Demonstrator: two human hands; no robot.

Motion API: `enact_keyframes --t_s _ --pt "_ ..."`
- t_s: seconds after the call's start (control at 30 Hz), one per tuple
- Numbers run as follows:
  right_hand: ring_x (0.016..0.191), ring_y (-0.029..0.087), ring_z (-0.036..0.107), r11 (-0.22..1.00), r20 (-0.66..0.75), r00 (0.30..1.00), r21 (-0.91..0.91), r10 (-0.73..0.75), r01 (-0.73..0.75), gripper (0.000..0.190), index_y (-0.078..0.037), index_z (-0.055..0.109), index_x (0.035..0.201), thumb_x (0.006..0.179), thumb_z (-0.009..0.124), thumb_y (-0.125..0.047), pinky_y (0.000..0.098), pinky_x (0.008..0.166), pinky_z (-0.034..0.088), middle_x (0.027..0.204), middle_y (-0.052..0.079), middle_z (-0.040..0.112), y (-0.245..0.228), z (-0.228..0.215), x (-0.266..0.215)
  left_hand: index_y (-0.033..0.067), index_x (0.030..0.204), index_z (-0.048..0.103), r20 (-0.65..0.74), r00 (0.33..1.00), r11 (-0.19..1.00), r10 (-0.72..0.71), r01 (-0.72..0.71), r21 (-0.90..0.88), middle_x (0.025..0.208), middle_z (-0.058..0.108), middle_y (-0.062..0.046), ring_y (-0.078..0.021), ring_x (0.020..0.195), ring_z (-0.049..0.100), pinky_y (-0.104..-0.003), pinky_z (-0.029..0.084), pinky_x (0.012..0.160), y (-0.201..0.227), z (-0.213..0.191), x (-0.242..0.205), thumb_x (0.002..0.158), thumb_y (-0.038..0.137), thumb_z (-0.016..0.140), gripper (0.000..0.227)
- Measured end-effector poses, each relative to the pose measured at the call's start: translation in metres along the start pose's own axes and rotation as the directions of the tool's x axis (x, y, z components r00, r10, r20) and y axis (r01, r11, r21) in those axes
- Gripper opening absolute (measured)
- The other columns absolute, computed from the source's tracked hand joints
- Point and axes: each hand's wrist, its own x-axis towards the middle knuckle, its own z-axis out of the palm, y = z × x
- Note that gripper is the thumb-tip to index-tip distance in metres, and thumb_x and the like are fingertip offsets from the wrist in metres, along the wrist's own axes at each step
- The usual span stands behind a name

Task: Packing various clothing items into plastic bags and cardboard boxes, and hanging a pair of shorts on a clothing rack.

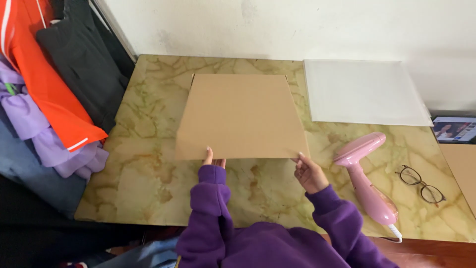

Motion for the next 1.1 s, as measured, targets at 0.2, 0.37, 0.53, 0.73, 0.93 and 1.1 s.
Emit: enact_keyframes --t_s 0.2,0.37,0.53,0.73,0.93,1.1 --pt "0.057 0.006 0.053 0.986 0.046 0.986 0.056 -0.16 0.157 0.02 -0.01 0.06 0.07 0.086 0.057 -0.023 0.0172 0.058 0.041 0.057 -0.005 0.056 -0.071 0.044 0.014 0.0078 0.098 0.046 0.236 0.945 0.964 0.225 -0.252 0.089 0.099 0.052 -0.011 -0.0279 0.093 0.057 -0.041 0.052 0.082 0.039 0.116 -0.095 0.074 0.033 0.07 0.042" --pt "0.056 0.002 0.053 0.967 0.129 0.96 -0.024 -0.249 0.254 0.018 -0.01 0.063 0.079 0.086 0.056 -0.025 0.0148 0.058 0.041 0.058 -0.008 0.057 -0.157 0.118 0.018 0.0044 0.091 0.052 0.426 0.797 0.826 0.429 -0.537 0.172 0.086 0.055 -0.013 -0.0295 0.079 0.063 -0.038 0.056 0.072 0.082 0.185 -0.045 0.076 0.04 0.067 0.041" --pt "0.066 0.002 0.053 0.94 0.194 0.949 -0.186 -0.25 0.285 0.033 -0.006 0.061 0.104 0.086 0.055 -0.033 0.0164 0.063 0.041 0.073 -0.008 0.059 -0.225 0.177 0.036 0.0022 0.088 0.057 0.515 0.607 0.552 0.605 -0.786 0.277 0.083 0.062 -0.015 -0.0265 0.073 0.066 -0.034 0.055 0.066 0.141 0.254 -0.033 0.082 0.052 0.056 0.051" --pt "0.086 0.019 0.059 0.803 0.269 0.885 -0.379 -0.38 0.46 0.048 -0.005 0.06 0.097 0.09 0.044 -0.05 0.0295 0.077 0.042 0.1 0.012 0.062 -0.275 0.201 0.099 0.0162 0.08 0.064 0.572 0.605 0.393 0.553 -0.795 0.461 0.078 0.067 -0.001 -0.012 0.077 0.065 -0.025 0.05 0.069 0.176 0.306 0.022 0.089 0.045 0.049 0.034" --pt "0.107 0.029 0.053 0.732 0.222 0.882 -0.494 -0.415 0.469 0.032 -0.002 0.056 0.105 0.092 0.047 -0.03 0.0398 0.092 0.038 0.108 0.017 0.058 -0.295 0.205 0.125 0.0153 0.089 0.063 0.525 0.731 0.431 0.436 -0.682 0.591 0.102 0.062 -0.002 -0.0183 0.095 0.059 -0.032 0.051 0.072 0.191 0.323 0.059 0.085 0.026 0.052 0.015" --pt "0.112 0.026 0.049 0.748 0.181 0.882 -0.472 -0.436 0.467 0.028 -0.006 0.052 0.111 0.091 0.046 -0.025 0.0406 0.095 0.036 0.113 0.012 0.055 -0.298 0.189 0.135 0.0192 0.088 0.063 0.519 0.748 0.486 0.414 -0.663 0.57 0.101 0.062 0.002 -0.0151 0.094 0.06 -0.031 0.053 0.072 0.198 0.321 0.063 0.086 0.027 0.051 0.014"
